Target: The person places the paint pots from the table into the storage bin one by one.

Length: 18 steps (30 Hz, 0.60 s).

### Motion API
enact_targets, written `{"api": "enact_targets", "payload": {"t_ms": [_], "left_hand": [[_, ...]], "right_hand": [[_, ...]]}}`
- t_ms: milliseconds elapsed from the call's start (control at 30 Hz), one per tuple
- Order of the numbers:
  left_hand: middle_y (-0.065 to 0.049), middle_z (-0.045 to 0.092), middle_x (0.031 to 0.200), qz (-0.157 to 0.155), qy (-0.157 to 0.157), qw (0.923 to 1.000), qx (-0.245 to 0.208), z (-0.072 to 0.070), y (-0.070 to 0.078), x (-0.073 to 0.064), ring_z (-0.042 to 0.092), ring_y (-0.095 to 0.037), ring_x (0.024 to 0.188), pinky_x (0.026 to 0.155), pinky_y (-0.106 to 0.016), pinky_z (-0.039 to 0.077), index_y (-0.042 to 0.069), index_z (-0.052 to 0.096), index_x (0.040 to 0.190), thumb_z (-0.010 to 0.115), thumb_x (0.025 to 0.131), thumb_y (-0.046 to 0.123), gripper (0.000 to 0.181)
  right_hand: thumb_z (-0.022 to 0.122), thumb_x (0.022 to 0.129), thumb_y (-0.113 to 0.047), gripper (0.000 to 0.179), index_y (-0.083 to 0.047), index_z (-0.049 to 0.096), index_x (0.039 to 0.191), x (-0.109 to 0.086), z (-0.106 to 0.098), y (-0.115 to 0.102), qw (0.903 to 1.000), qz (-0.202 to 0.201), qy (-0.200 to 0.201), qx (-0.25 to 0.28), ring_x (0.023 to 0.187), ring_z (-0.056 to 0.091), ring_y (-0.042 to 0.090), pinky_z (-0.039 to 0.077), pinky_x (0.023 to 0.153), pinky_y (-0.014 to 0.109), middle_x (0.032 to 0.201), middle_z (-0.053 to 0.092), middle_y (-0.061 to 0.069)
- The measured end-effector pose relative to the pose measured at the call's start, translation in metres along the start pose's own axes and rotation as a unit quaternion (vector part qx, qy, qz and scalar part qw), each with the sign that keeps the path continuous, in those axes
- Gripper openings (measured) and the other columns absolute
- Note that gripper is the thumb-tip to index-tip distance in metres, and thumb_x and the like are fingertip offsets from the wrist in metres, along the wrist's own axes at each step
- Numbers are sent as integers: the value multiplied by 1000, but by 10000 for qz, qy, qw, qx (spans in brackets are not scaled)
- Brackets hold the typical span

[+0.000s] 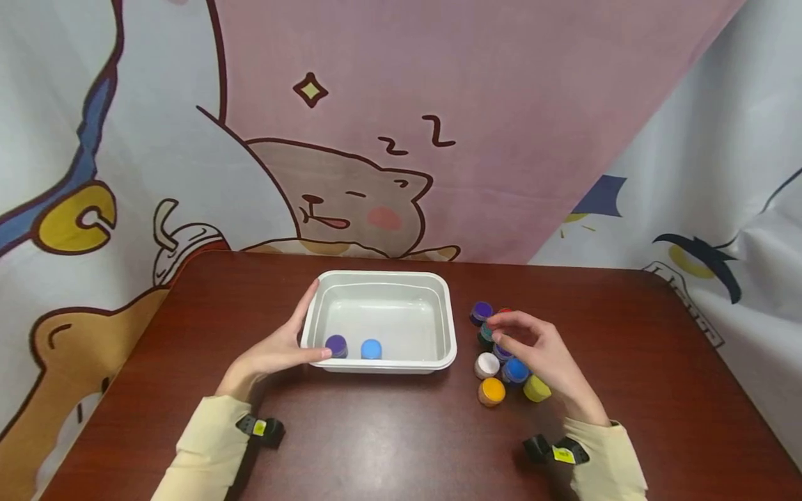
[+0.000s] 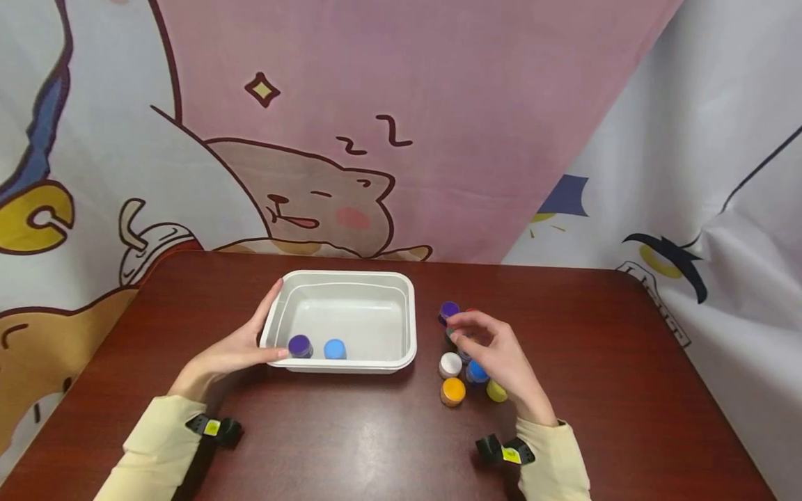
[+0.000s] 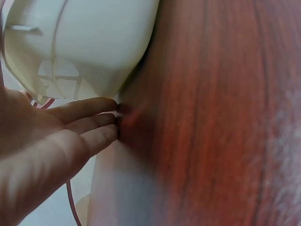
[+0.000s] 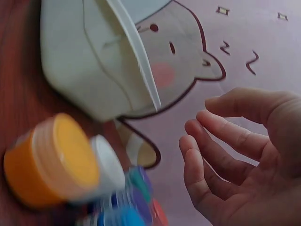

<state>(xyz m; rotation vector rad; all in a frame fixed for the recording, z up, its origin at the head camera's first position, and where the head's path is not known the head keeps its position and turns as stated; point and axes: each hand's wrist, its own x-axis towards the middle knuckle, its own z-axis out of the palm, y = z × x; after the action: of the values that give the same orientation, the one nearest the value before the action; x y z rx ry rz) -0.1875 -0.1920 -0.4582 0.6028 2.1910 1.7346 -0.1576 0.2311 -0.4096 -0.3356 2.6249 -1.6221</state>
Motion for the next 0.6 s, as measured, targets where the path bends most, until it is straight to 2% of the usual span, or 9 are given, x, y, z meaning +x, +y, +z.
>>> {"api": "enact_targets", "payload": {"t_ms": [167, 300, 400, 600], "left_hand": [[-13, -4, 159, -52, -6, 10000, 7, 0, -2, 0, 12, -36, 137, 106, -62, 15, 35, -7, 154, 80, 80, 23, 114], [-12, -4, 159, -61, -10, 10000, 10, -1, -3, 1, 13, -36, 136, 106, -61, 16, 36, -6, 154, 79, 80, 22, 114], [-12, -5, 159, -60, -16, 10000, 22, -1, -3, 1, 12, -36, 137, 106, -61, 15, 35, -7, 154, 79, 80, 21, 114], [-11, -5, 159, -16, -17, 10000, 2, -1, -3, 0, 11, -36, 137, 106, -62, 15, 34, -7, 154, 79, 80, 22, 114]], "right_hand": [[65, 94, -16, 27, 0, 64, 116, -11, -15, 14, 9998, 159, 103, -102, 95, 62, 18, 50, 80, 24, 113, 64, 18], [65, 94, -18, 29, -1, 64, 117, -20, -26, 24, 9979, 239, 248, -541, 96, 60, 14, 48, 80, 23, 113, 65, 16], [66, 93, -18, 30, -2, 64, 118, -27, -30, 29, 9956, 418, 316, -782, 93, 59, 14, 47, 78, 24, 112, 65, 14], [68, 92, -17, 32, -2, 62, 120, -36, -34, 44, 9935, 666, 224, -890, 92, 61, 17, 48, 77, 22, 110, 64, 14]]}}
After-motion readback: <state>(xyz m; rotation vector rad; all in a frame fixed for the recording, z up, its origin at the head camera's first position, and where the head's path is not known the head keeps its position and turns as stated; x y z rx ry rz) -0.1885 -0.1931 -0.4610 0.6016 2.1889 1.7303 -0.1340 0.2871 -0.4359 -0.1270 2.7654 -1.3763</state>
